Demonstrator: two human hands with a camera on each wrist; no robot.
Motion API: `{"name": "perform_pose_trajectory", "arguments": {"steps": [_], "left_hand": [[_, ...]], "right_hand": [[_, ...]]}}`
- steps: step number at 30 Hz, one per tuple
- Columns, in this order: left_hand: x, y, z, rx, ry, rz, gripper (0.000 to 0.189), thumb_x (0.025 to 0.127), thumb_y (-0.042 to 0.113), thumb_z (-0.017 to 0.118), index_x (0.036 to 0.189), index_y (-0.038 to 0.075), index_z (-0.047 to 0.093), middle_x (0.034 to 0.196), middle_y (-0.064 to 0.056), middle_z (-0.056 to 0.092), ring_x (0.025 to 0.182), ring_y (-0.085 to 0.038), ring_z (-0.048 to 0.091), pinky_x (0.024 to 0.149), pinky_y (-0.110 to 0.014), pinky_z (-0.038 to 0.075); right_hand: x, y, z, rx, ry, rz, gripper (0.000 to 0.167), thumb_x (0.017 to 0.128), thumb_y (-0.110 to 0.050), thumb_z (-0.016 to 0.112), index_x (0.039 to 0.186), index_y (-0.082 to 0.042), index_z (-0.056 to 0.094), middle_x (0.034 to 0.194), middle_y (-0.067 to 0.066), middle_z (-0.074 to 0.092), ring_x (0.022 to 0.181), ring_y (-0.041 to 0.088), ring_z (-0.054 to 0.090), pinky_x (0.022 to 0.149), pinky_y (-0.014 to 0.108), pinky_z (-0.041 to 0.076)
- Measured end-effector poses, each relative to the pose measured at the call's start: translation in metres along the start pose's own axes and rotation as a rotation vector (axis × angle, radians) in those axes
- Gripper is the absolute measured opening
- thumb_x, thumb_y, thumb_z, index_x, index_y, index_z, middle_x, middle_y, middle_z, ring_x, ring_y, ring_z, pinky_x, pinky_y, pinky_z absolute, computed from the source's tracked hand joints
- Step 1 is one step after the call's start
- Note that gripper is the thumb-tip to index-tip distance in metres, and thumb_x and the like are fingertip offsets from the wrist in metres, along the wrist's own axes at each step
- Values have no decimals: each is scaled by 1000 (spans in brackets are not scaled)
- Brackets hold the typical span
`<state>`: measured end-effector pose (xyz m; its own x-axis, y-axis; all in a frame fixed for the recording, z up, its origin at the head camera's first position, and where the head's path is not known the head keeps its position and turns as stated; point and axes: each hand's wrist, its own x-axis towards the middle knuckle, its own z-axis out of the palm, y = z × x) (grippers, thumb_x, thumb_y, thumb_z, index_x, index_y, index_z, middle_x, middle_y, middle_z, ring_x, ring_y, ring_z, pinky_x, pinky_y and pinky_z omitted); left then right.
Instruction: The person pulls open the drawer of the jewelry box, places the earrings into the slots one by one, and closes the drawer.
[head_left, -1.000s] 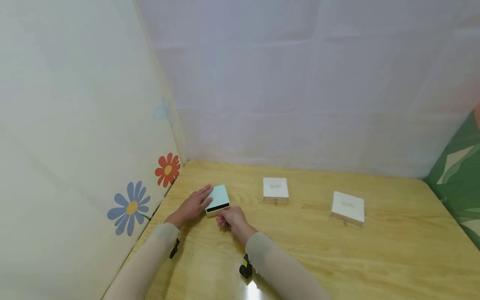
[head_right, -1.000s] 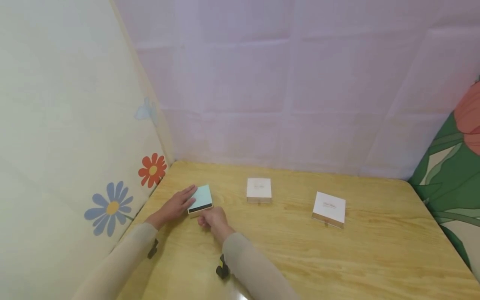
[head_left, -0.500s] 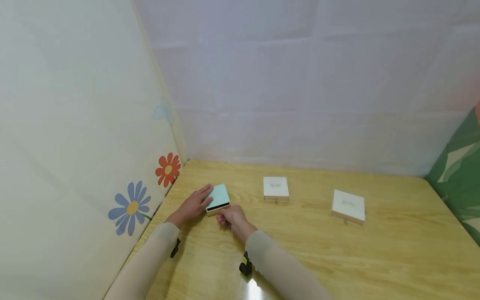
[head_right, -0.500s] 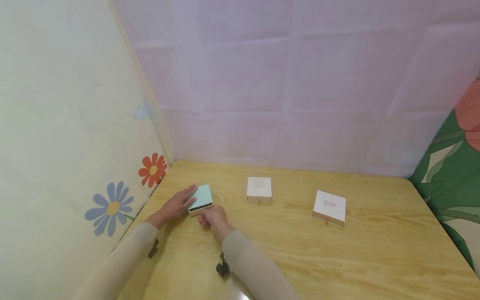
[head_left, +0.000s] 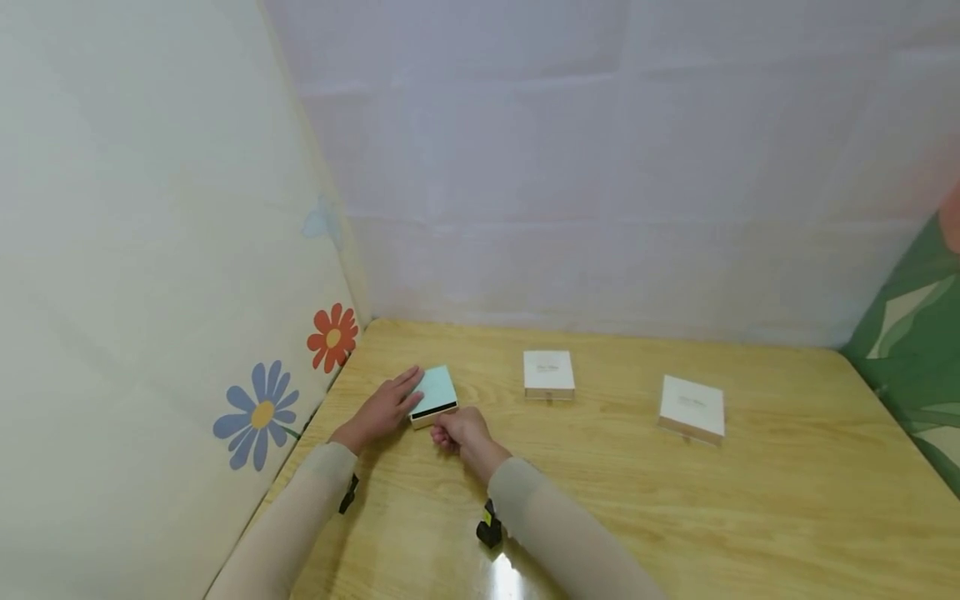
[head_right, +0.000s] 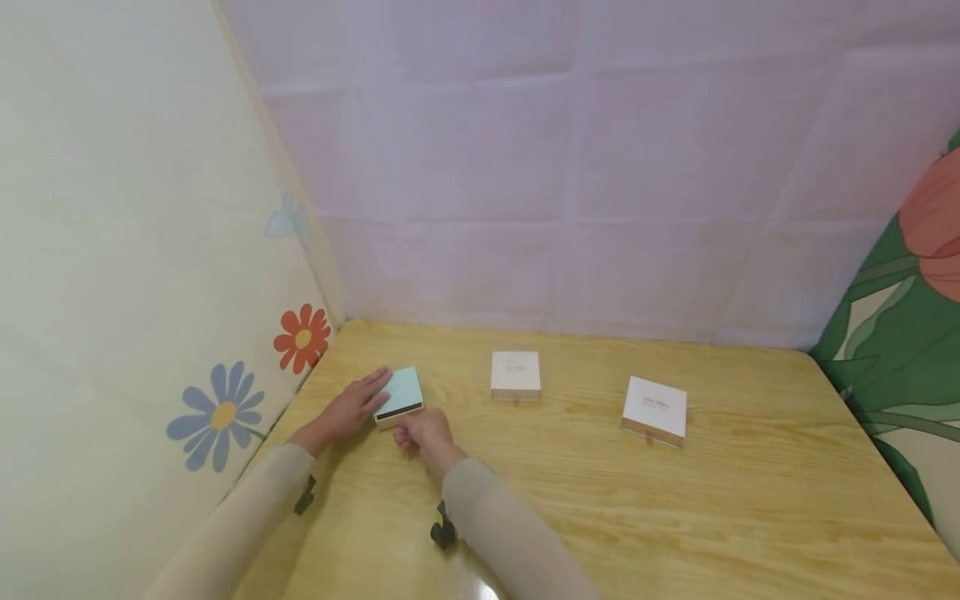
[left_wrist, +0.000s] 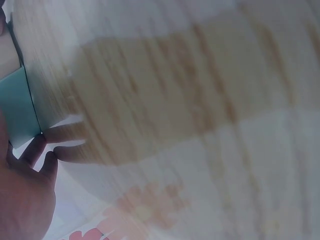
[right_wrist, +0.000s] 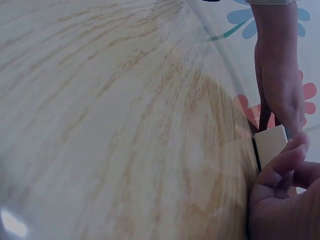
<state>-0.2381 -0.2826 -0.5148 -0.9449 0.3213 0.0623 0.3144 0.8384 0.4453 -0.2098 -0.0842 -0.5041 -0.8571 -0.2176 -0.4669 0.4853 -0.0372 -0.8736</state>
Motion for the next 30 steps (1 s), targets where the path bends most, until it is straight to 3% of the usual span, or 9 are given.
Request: {"name": "perform_pose_trajectory", "arguments": {"steps": [9,19,26,30], "left_hand": [[0,2,-2,-4,-6,-7,56,111,35,41,159,8,30,166,-13,25,148,-42,30,121,-59,25],[0,5,-4,-16,0,5,56,111,32,42,159,6,32,165,-15,26,149,-41,30,121,-60,23],[1,4,-4,-15,-17,-10,56,110,33,42,159,7,31,166,-14,26,150,-39,29,122,-59,22],[0,4,-2,-14,-12,-5,57,111,35,41,159,7,31,166,-15,25,150,-39,29,122,-60,20]], "right_hand": [[2,-1,0,1,-3,9,17,92,3,59,100,14,70,55,0,61,45,3,53,42,13,42],[0,-6,-1,-2,1,23,13,91,4,58,90,9,69,55,0,61,45,2,53,42,12,43],[2,-4,0,12,-10,18,15,91,5,57,97,12,68,54,-1,60,44,2,52,41,12,42],[4,-4,0,16,-2,13,13,91,5,57,93,10,69,54,-1,61,44,2,53,41,12,43]]}}
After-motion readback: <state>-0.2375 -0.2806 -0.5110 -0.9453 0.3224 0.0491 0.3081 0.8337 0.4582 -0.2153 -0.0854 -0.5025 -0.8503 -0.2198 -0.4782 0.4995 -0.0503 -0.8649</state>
